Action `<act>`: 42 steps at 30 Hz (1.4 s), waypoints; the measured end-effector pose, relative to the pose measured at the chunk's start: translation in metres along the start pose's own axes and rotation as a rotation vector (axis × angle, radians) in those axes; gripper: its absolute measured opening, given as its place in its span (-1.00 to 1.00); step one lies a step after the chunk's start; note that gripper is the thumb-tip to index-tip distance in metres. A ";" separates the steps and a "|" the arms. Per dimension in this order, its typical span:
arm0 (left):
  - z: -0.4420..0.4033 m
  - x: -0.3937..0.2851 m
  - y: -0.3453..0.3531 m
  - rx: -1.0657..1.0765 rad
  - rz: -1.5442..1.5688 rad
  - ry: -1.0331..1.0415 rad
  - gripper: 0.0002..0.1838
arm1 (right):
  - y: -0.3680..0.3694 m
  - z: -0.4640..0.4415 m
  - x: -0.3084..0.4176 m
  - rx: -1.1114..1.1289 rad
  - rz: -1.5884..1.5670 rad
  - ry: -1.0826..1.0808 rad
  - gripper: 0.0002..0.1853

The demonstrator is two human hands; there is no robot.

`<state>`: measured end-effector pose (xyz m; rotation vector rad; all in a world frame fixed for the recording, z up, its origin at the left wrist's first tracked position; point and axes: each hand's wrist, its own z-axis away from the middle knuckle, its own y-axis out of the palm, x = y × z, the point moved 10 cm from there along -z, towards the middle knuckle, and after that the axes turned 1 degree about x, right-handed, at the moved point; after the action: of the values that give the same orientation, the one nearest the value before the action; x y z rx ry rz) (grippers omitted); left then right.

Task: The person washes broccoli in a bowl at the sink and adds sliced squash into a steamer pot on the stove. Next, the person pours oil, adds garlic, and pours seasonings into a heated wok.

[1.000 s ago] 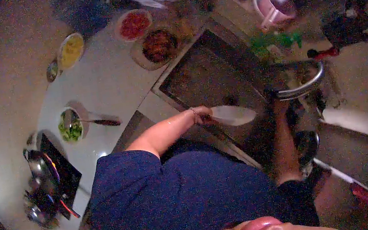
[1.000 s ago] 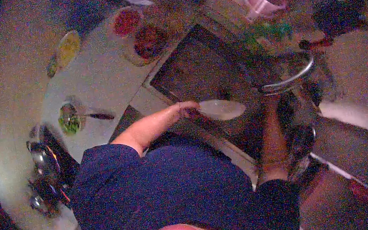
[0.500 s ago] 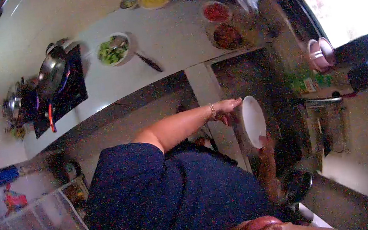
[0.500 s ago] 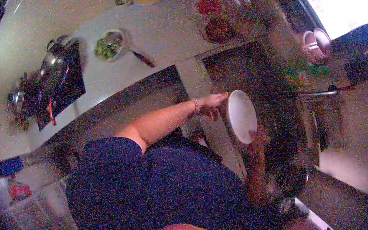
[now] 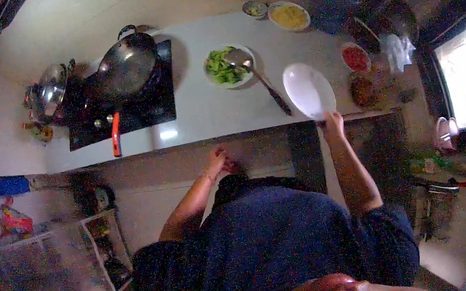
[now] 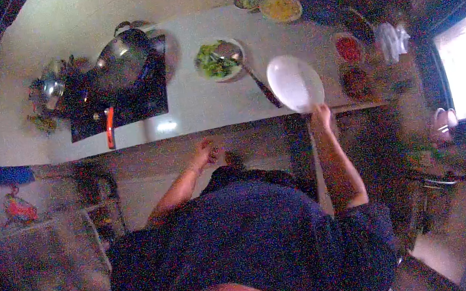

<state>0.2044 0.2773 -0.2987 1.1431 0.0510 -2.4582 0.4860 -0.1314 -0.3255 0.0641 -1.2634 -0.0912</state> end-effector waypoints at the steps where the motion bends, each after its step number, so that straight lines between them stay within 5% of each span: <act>1: 0.006 -0.001 -0.026 -0.031 -0.048 -0.005 -0.67 | 0.051 0.001 0.030 0.049 -0.142 0.021 -0.75; 4: 0.023 -0.003 -0.092 -0.133 -0.165 0.003 -0.67 | 0.166 -0.033 0.077 0.045 -0.354 0.104 -0.69; 6: 0.038 -0.011 -0.111 -0.195 -0.159 -0.006 -0.69 | 0.222 -0.059 0.113 0.009 -0.009 0.031 -0.63; 8: 0.046 -0.014 -0.125 -0.239 -0.140 0.008 -0.70 | 0.276 -0.136 0.084 0.200 -0.161 -0.133 -0.62; 11: 0.049 -0.019 -0.121 -0.289 -0.056 0.003 -0.68 | 0.344 -0.180 0.078 0.238 -0.130 0.031 -0.62; 14: 0.052 -0.024 -0.114 -0.352 0.008 -0.026 -0.64 | 0.396 -0.291 -0.012 0.276 -0.290 0.117 -0.61; 15: 0.058 -0.028 -0.107 -0.371 0.080 -0.035 -0.63 | 0.402 -0.304 -0.026 0.247 -0.018 0.249 -0.63; 18: 0.070 -0.045 -0.084 -0.388 0.066 -0.019 -0.63 | 0.424 -0.267 0.029 0.219 -0.140 0.159 -0.60; 21: 0.074 -0.038 -0.082 -0.463 0.072 -0.079 -0.64 | 0.442 -0.305 -0.016 0.374 -0.066 0.346 -0.51; 24: 0.083 -0.042 -0.076 -0.504 0.126 -0.075 -0.65 | 0.443 -0.246 0.055 0.246 -0.028 0.205 -0.43; 25: 0.083 -0.046 -0.073 -0.513 0.147 -0.059 -0.66 | 0.449 -0.281 0.022 0.311 -0.199 0.110 -0.39; 31: 0.089 -0.065 -0.074 -0.567 0.202 -0.054 -0.66 | 0.449 -0.247 0.030 0.447 -0.268 0.395 -0.61; 33: 0.090 -0.071 -0.080 -0.555 0.210 -0.018 -0.67 | 0.436 -0.338 -0.054 0.430 -0.181 -0.049 -0.67; 38: 0.110 -0.079 -0.116 -0.511 0.204 -0.044 -0.65 | 0.402 -0.255 0.134 -0.102 0.850 -0.589 -0.62; 42: 0.110 -0.057 -0.148 -0.390 0.145 0.031 -0.66 | 0.484 -0.112 0.187 0.701 0.395 -0.152 -0.66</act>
<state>0.0995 0.4097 -0.2052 0.9745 0.4226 -2.1771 0.6646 0.3299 -0.1342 0.4141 -1.3875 0.7026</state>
